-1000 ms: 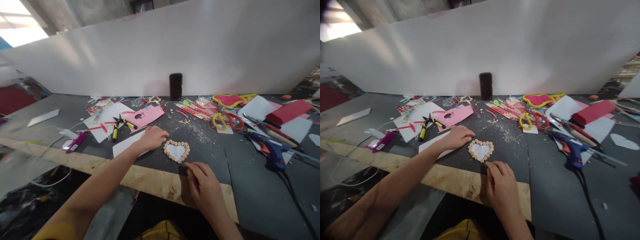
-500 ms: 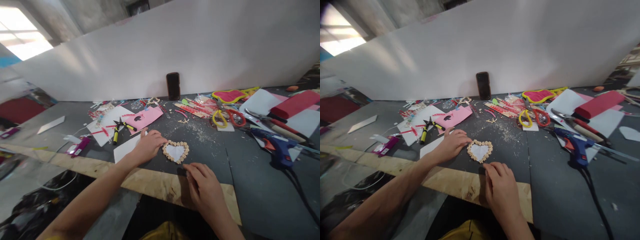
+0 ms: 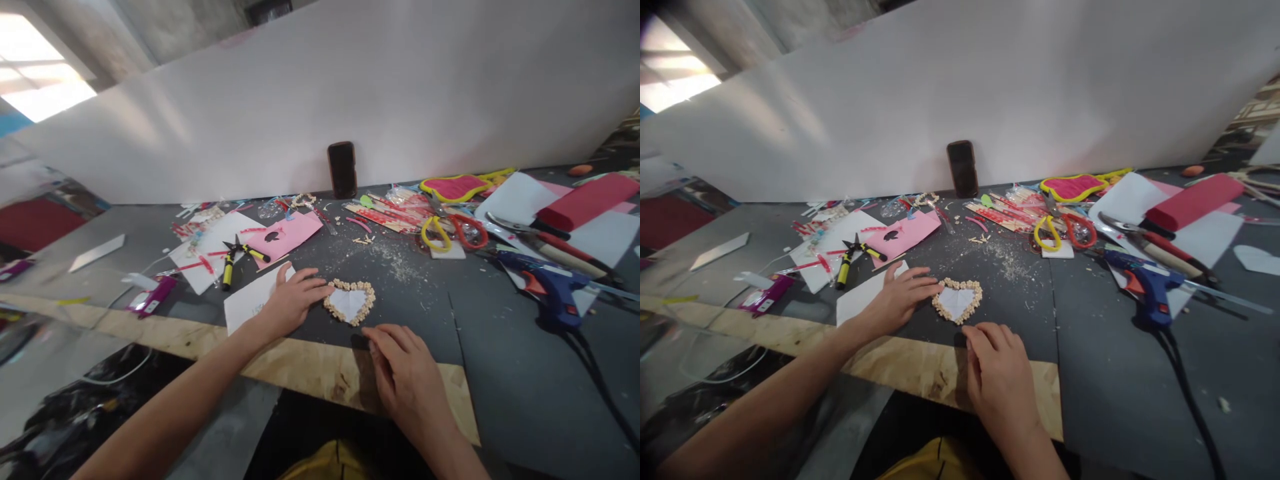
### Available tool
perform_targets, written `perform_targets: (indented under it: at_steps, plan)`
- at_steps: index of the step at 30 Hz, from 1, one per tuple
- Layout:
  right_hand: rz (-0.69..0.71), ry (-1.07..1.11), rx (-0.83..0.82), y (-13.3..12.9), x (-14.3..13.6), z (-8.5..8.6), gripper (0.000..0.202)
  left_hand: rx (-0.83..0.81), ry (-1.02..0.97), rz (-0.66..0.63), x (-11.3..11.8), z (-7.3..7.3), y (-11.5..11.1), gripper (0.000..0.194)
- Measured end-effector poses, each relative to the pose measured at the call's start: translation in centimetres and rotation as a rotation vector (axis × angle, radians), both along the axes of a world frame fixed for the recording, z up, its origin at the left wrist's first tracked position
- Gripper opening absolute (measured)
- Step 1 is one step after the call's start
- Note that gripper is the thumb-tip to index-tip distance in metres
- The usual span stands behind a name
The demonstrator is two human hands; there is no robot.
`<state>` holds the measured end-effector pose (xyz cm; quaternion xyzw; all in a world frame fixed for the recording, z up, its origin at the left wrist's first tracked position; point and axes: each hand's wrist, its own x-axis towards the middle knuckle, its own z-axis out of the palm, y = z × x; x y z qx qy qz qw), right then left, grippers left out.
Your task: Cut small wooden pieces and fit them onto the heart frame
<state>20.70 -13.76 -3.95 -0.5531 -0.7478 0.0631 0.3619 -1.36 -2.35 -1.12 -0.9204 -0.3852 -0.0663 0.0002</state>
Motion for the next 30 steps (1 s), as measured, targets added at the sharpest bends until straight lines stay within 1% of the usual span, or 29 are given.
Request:
perform_targets:
  at_steps: [8,21,27,30]
  plan:
    - [-0.007,-0.002,-0.003,0.02,-0.06,0.25,0.023,0.021,-0.018,-0.023,0.00,-0.38,-0.24,0.060]
    - [-0.006,0.004,-0.012,0.07,-0.06,-0.13,0.023,-0.010,-0.026,-0.010,0.13,-0.05,-0.46,0.062]
    - [-0.007,-0.003,-0.023,0.01,-0.05,0.23,0.023,-0.006,-0.032,-0.002,-0.51,0.10,-0.23,0.063]
    - [-0.001,-0.003,-0.034,-0.03,-0.04,0.27,0.023,0.031,-0.060,0.005,-0.80,0.28,-0.34,0.057]
